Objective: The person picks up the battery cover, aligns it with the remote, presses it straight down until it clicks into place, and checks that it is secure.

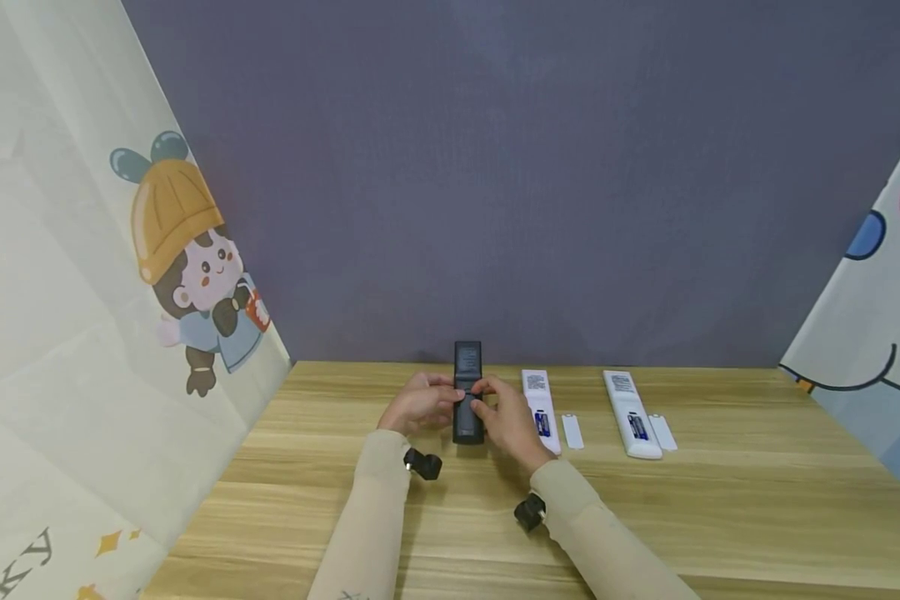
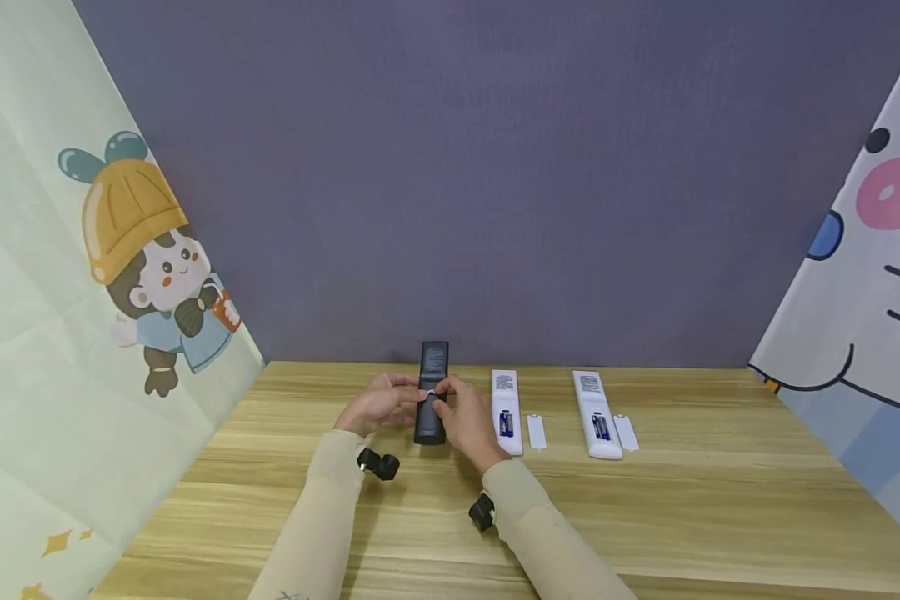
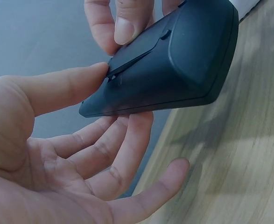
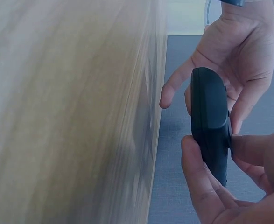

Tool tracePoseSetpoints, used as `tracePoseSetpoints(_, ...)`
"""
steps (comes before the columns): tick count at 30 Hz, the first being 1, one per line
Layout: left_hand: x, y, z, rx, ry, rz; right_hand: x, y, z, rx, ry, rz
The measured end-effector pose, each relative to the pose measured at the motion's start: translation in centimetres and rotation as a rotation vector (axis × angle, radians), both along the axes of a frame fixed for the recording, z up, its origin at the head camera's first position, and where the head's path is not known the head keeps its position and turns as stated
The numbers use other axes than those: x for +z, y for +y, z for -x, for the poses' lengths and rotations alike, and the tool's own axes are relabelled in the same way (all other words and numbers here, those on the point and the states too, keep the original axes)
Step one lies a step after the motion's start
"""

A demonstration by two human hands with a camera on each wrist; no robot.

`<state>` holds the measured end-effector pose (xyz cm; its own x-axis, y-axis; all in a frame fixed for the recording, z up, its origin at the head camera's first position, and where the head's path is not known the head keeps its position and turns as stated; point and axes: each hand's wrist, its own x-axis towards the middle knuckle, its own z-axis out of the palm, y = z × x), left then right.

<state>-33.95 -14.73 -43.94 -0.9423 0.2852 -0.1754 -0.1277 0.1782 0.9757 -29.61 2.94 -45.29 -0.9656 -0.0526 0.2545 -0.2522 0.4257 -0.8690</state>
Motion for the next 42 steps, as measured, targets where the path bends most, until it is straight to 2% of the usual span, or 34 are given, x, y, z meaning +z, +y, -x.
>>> tracePoseSetpoints(14,0.17,0.20,-0.18,0.018,0.010,0.016,-0.04,0.00,-0.02,0.003,0.015,0.000)
tracePoseSetpoints(22,0.05,0.40,-0.04,0.031,-0.006,-0.008,-0.02,0.04,-0.04,0.004,0.010,0.001)
tracePoseSetpoints(42,0.13,0.44,0.04,0.045,-0.016,0.030,-0.25,0.04,0.12,-0.024,0.024,-0.063)
